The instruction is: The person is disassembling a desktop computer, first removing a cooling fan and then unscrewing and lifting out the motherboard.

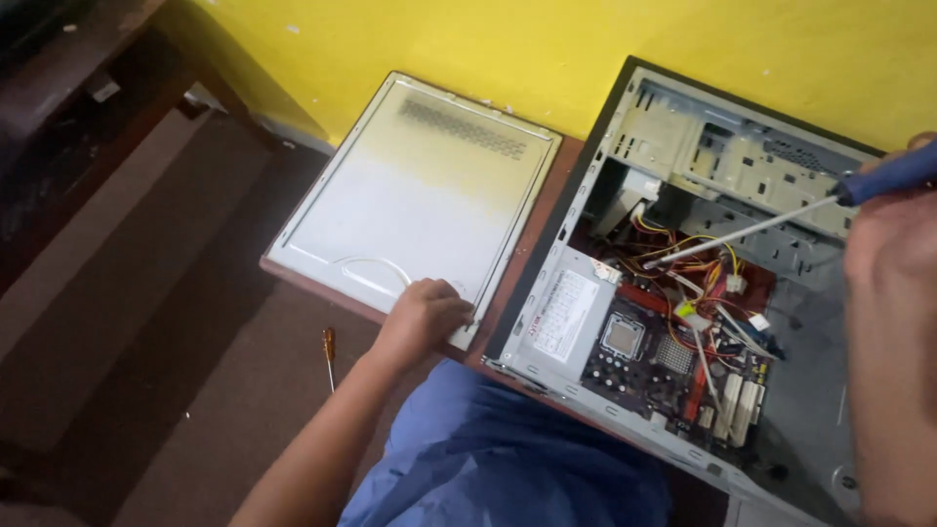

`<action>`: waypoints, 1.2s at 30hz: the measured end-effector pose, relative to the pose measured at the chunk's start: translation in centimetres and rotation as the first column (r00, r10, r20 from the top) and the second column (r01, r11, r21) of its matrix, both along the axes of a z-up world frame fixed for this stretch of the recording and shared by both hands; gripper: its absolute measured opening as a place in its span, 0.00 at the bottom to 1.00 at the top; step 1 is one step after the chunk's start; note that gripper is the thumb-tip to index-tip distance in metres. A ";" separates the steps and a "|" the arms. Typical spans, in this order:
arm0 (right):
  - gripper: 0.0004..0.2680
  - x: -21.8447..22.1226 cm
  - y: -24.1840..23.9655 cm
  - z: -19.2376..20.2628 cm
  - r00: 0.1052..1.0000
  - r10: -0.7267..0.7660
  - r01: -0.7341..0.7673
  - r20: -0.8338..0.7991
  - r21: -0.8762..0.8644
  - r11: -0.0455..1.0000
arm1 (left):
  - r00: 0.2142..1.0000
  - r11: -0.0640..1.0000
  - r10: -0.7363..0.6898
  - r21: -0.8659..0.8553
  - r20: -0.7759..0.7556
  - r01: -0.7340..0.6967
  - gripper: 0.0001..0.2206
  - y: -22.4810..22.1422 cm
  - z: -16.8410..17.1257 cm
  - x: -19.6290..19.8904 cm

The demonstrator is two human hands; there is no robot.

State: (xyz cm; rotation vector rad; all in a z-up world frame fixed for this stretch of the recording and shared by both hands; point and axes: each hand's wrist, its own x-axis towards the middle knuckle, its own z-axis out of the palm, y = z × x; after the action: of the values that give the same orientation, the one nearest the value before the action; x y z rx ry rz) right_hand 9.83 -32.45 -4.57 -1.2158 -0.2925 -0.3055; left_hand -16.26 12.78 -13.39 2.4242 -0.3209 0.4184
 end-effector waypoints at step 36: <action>0.15 -18.6 -3.9 9.3 0.855 -0.243 0.512 0.458 -0.670 0.538 | 0.713 0.537 -0.674 0.533 -0.196 0.654 0.17 -26.2 9.9 19.0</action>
State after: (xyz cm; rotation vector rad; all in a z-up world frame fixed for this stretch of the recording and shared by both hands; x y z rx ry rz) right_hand -8.72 -36.34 4.71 -2.1265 -0.4562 -0.8327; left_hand 2.72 -13.46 -3.54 2.5830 -1.5363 -0.0130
